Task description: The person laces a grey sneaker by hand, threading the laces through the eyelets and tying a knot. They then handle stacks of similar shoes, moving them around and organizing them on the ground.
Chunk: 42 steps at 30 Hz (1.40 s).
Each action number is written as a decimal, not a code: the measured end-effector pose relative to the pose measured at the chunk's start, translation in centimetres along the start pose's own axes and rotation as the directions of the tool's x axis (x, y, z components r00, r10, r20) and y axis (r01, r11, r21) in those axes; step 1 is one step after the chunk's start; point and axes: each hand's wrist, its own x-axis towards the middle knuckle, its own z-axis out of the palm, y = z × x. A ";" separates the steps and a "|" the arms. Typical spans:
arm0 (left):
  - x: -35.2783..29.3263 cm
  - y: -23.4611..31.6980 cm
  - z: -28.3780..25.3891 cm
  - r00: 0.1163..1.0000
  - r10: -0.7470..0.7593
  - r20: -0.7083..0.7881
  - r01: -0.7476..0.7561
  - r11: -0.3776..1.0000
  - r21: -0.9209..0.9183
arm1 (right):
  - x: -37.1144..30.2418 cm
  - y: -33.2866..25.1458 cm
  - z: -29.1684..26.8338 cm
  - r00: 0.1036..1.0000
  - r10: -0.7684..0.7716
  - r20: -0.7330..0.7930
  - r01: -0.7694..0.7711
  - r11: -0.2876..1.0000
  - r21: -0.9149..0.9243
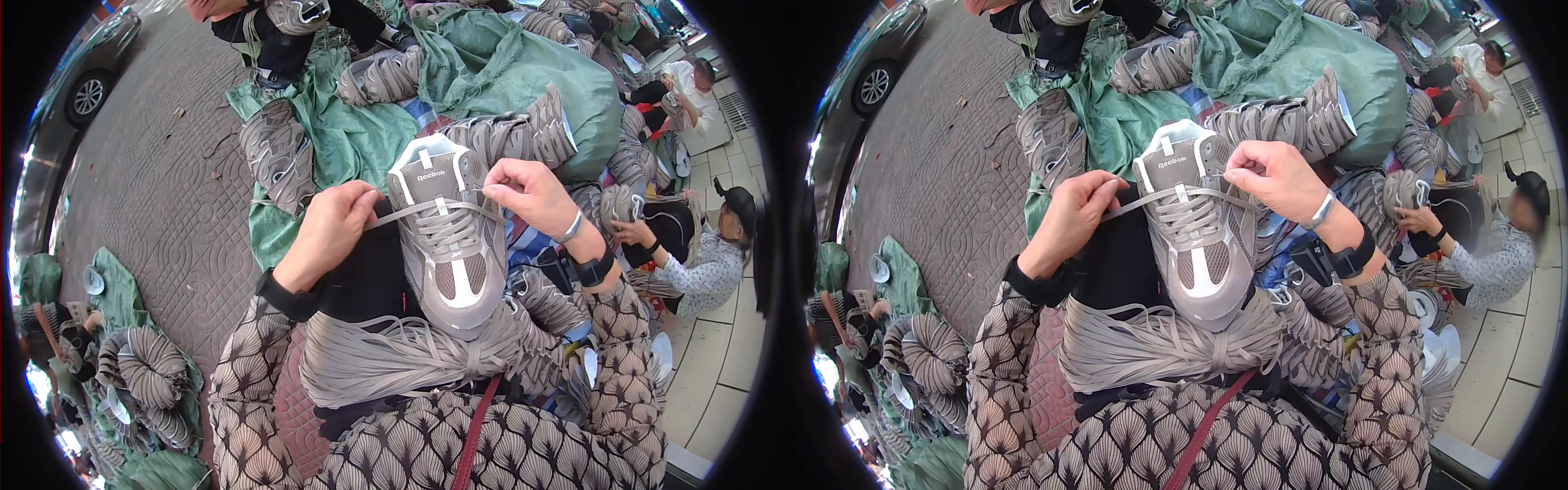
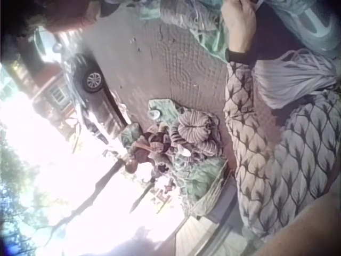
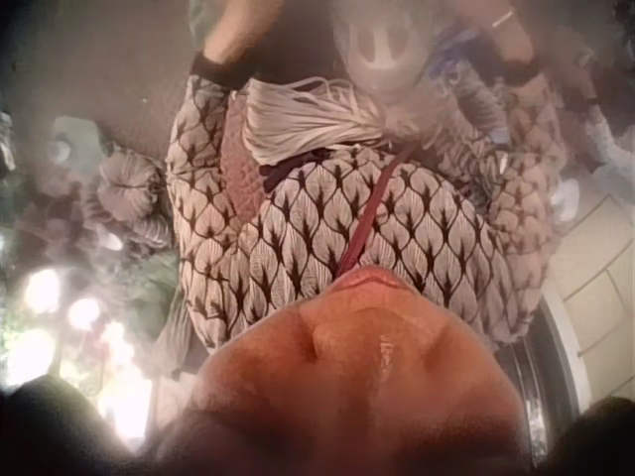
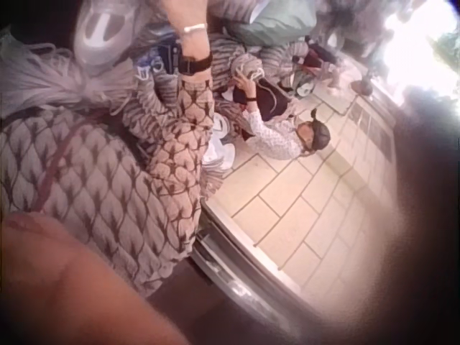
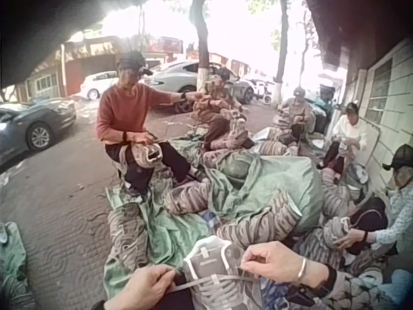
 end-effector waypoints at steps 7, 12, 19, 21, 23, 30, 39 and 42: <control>-0.9 2.0 0.7 0.988 0.023 0.152 -0.048 0.985 0.163 | 1.6 -1.0 -0.8 0.988 -0.021 0.151 0.056 0.971 -0.232; -1.8 2.1 0.8 0.992 0.110 0.056 -0.123 0.932 0.341 | 3.3 -2.6 0.3 0.980 -0.026 0.198 0.100 0.921 -0.376; -1.3 2.0 2.2 0.990 0.141 -0.022 -0.125 0.930 0.345 | 3.0 -2.9 1.3 0.991 -0.073 0.114 0.127 0.789 -0.601; -1.3 1.8 2.2 0.990 0.139 -0.016 -0.125 0.925 0.359 | 3.8 -2.6 0.6 0.982 0.052 0.184 0.023 0.924 -0.381; -1.3 1.6 2.1 0.992 0.127 -0.005 -0.116 0.924 0.363 | 4.0 -2.8 1.1 0.980 0.080 0.182 -0.006 0.927 -0.375; 1.1 1.9 2.1 0.996 0.042 0.082 -0.062 0.963 0.263 | 4.3 -1.5 1.5 0.978 0.002 0.210 0.103 0.867 -0.487; 0.5 2.8 -0.1 0.929 0.322 0.184 -0.363 0.682 0.635 | 6.2 -2.4 0.0 0.864 0.347 0.366 -0.279 0.933 -0.226; 1.2 3.3 -0.3 0.874 0.450 0.181 -0.458 0.643 0.613 | 4.9 -2.2 0.8 0.948 0.075 0.309 0.086 0.874 -0.477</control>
